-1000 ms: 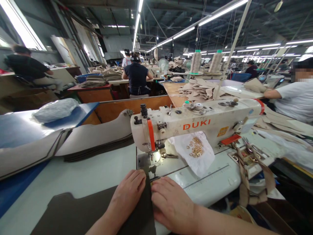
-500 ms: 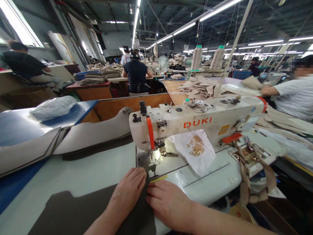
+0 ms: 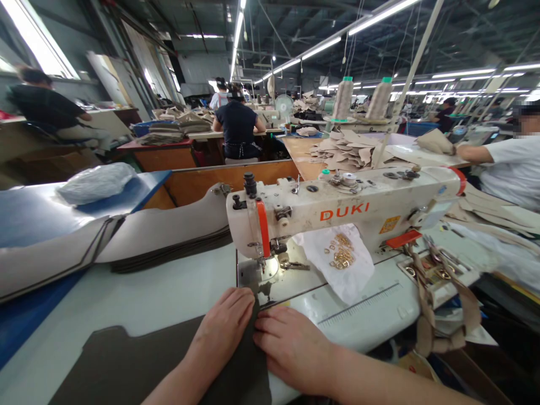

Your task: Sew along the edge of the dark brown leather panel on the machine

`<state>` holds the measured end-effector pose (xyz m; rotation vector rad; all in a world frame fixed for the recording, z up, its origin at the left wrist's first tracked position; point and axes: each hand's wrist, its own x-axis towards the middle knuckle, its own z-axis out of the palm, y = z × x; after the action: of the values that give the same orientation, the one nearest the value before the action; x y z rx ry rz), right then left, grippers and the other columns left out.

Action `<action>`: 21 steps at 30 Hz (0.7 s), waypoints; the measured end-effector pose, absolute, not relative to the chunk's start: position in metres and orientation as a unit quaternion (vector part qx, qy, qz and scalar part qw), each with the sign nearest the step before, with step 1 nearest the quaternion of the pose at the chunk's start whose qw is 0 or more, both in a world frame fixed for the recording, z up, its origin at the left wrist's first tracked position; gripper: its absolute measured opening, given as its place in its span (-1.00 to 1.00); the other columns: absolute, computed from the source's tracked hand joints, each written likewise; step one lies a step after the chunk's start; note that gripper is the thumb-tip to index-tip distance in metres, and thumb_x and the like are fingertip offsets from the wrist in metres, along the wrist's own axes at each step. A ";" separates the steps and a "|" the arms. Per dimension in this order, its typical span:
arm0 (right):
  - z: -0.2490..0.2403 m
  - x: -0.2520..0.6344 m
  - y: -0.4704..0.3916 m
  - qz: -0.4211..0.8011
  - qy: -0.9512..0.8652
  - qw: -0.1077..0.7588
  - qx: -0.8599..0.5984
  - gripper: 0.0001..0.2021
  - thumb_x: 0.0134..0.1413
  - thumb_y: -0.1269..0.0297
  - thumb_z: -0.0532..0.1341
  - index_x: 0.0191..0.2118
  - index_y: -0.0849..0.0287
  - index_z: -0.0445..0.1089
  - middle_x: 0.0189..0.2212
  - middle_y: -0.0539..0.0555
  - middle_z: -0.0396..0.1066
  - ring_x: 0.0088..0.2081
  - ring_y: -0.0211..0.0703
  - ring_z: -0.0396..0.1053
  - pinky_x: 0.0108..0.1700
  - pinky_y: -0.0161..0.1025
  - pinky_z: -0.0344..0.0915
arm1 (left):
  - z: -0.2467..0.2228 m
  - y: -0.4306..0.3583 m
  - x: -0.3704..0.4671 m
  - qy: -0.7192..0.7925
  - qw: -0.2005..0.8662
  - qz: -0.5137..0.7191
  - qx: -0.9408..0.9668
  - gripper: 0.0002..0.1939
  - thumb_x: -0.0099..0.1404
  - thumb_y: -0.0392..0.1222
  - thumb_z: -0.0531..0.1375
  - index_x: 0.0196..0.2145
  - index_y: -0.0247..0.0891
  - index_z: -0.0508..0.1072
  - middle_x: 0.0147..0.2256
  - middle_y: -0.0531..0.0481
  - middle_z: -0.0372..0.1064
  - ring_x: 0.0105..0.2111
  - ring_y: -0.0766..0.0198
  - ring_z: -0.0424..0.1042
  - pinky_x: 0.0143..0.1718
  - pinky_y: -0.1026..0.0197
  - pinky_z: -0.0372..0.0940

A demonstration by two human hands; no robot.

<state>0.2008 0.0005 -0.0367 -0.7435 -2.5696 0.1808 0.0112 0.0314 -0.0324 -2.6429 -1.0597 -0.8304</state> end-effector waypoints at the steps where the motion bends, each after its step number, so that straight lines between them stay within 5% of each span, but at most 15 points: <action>1: -0.035 0.200 0.003 0.060 -0.933 0.223 -0.275 -0.84 0.12 0.35 0.17 -0.17 0.26 0.38 -0.16 0.13 0.43 -0.05 -0.09 0.28 0.06 -0.18 0.22 | -0.032 0.031 0.011 -0.356 0.087 -0.280 -0.887 -0.73 0.37 -0.41 -0.05 -0.32 -0.28 0.42 -0.37 -0.04 0.47 -0.33 0.22 0.44 -0.22 0.13 0.42; 21: -0.034 0.192 0.027 -0.057 -0.935 0.206 -0.284 -0.92 0.17 0.43 0.15 -0.24 0.28 0.38 -0.23 0.11 0.41 -0.13 -0.10 0.31 0.10 -0.15 0.18 | -0.021 0.018 0.009 -0.393 0.046 -0.272 -0.877 -0.73 0.36 -0.36 -0.05 -0.21 -0.30 0.45 -0.26 -0.10 0.51 -0.24 0.22 0.48 -0.17 0.16 0.46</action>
<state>0.1922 0.0266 -0.0343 -0.7901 -2.6055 -0.1601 0.0093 0.0182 -0.0211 -2.6777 -1.2004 -0.8309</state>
